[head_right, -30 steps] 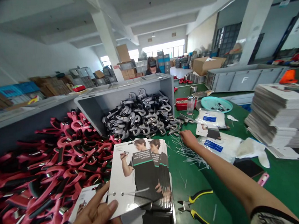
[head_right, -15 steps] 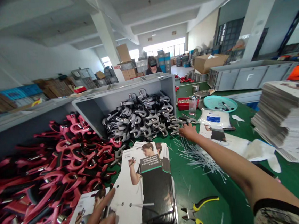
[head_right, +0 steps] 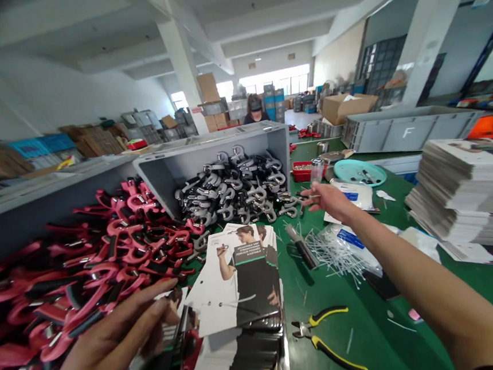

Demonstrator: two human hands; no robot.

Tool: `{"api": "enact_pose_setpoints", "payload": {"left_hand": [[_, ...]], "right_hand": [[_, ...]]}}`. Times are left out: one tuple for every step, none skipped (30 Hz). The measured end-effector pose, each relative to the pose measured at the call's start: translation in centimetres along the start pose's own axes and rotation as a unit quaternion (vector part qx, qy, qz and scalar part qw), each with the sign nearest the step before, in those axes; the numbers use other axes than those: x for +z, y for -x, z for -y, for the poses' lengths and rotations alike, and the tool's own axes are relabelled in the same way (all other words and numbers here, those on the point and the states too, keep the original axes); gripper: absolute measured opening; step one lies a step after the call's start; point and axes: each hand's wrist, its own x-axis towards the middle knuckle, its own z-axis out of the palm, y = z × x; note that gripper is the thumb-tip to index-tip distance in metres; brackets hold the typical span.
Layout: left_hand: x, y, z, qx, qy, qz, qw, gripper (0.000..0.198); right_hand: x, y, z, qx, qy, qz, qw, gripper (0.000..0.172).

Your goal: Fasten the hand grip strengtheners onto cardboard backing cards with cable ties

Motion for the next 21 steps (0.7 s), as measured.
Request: {"api": "enact_pose_setpoints", "payload": {"left_hand": [[0.2, -0.4, -0.8, 0.030, -0.009, 0.014, 0.999, 0.043], [0.4, -0.7, -1.5, 0.058, -0.021, 0.028, 0.998, 0.039], [0.7, -0.8, -2.0, 0.086, -0.034, 0.035, 0.995, 0.036], [1.1, -0.8, -2.3, 0.113, -0.047, 0.043, 0.992, 0.033], [1.5, -0.6, -2.3, 0.136, -0.059, 0.049, 0.988, 0.031], [1.9, -0.1, -2.2, 0.158, -0.067, 0.054, 0.984, 0.031], [2.3, 0.4, -2.0, 0.177, -0.071, 0.061, 0.980, 0.031], [2.7, 1.1, -1.7, 0.193, -0.072, 0.069, 0.976, 0.031], [3.1, 1.8, -1.4, 0.205, -0.071, 0.076, 0.973, 0.032], [3.6, 2.5, -1.1, 0.212, -0.069, 0.085, 0.971, 0.033], [4.1, 3.1, -0.9, 0.219, -0.067, 0.095, 0.969, 0.033], [4.6, 3.7, -0.7, 0.227, -0.065, 0.110, 0.966, 0.034], [5.2, 4.2, -0.5, 0.236, -0.063, 0.125, 0.962, 0.034], [5.7, 4.5, -0.4, 0.248, -0.061, 0.138, 0.957, 0.034], [6.2, 4.8, -0.3, 0.259, -0.061, 0.150, 0.952, 0.033], [6.7, 5.0, -0.2, 0.271, -0.061, 0.157, 0.948, 0.033], [7.1, 5.2, -0.1, 0.278, -0.060, 0.163, 0.945, 0.032], [7.5, 5.3, 0.0, 0.278, -0.056, 0.172, 0.944, 0.031], [8.0, 5.4, 0.2, 0.274, -0.051, 0.184, 0.943, 0.029], [8.4, 5.4, 0.3, 0.269, -0.045, 0.198, 0.941, 0.028], [8.8, 5.5, 0.5, 0.269, -0.038, 0.210, 0.939, 0.028]], "right_hand": [[-0.3, 0.7, 0.9, 0.003, -0.029, -0.008, 1.000, 0.047], [-0.4, 1.5, 1.5, 0.007, -0.050, -0.007, 0.999, 0.046], [-0.3, 2.4, 1.9, 0.013, -0.062, 0.003, 0.998, 0.044], [0.1, 3.6, 2.1, 0.022, -0.063, 0.021, 0.998, 0.041], [0.8, 4.9, 1.9, 0.032, -0.052, 0.043, 0.997, 0.037], [1.8, 6.5, 1.6, 0.044, -0.033, 0.067, 0.996, 0.032], [3.2, 8.2, 1.2, 0.056, -0.010, 0.083, 0.995, 0.027], [4.9, 9.9, 0.7, 0.064, 0.013, 0.091, 0.994, 0.021], [6.8, 11.7, 0.4, 0.069, 0.036, 0.093, 0.993, 0.015], [8.8, 13.4, 0.2, 0.070, 0.057, 0.090, 0.992, 0.013], [10.8, 14.9, 0.2, 0.065, 0.083, 0.097, 0.990, 0.016], [12.7, 16.2, 0.4, 0.044, 0.141, 0.116, 0.982, 0.022], [14.4, 17.3, 0.8, 0.033, 0.195, 0.136, 0.971, 0.026], [15.8, 18.1, 1.3, 0.038, 0.249, 0.148, 0.956, 0.027], [16.8, 18.6, 1.8, 0.045, 0.293, 0.155, 0.942, 0.027], [17.5, 18.8, 2.3, 0.058, 0.320, 0.157, 0.933, 0.026], [17.9, 18.8, 2.6, 0.070, 0.334, 0.156, 0.927, 0.025], [18.0, 18.7, 2.8, 0.078, 0.336, 0.155, 0.926, 0.024], [18.0, 18.4, 2.9, 0.081, 0.330, 0.156, 0.927, 0.023], [17.9, 18.1, 2.8, 0.084, 0.322, 0.160, 0.929, 0.023], [17.8, 17.6, 2.7, 0.089, 0.317, 0.164, 0.930, 0.022]]}}
